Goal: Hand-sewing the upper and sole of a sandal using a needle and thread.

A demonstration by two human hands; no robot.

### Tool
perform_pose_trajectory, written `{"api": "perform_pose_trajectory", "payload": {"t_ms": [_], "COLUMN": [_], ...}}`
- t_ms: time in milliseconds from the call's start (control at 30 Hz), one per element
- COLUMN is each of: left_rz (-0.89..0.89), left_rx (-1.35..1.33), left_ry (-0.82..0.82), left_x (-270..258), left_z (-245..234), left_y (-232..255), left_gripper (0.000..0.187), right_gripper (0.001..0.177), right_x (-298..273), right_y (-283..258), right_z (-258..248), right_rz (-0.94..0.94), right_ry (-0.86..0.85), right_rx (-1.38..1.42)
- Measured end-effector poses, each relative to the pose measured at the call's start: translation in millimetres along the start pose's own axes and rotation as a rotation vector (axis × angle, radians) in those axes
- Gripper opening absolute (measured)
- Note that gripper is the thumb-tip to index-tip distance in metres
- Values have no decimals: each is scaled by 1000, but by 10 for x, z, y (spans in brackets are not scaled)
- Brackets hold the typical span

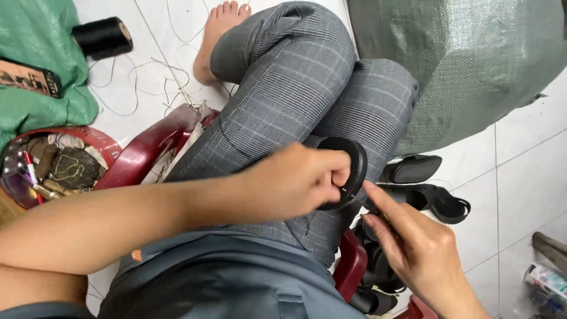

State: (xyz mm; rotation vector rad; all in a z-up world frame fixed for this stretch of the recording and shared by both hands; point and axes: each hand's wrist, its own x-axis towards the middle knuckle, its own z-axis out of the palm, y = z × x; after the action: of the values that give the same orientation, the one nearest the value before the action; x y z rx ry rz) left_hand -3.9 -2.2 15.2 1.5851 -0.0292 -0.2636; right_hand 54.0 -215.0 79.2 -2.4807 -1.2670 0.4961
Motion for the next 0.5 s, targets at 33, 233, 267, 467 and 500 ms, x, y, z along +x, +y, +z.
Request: {"api": "perform_pose_trajectory", "payload": {"t_ms": [33,233,267,467,500], "left_rz": [-4,229,450,500,501], "left_rx": [58,452,637,722,721], "left_ry": [-88,-93,37,-101,-103], "left_x": [-1,10,-6,233,222], "left_z": [39,-160,-197,-11,1], "left_y": [12,59,38,-102,-87], "left_gripper": [11,46,73,65,65], "right_gripper": [42,48,44,22,22], "right_x": [-15,-78,-88,-64,-350], "right_y": [16,143,137,18,677], "right_z": [-18,-178,-174,238,306], "right_rz": [-31,48,26,157,158], "right_ry": [-37,-205,-131,299,301], "right_rx": [-62,19,88,958,958]}}
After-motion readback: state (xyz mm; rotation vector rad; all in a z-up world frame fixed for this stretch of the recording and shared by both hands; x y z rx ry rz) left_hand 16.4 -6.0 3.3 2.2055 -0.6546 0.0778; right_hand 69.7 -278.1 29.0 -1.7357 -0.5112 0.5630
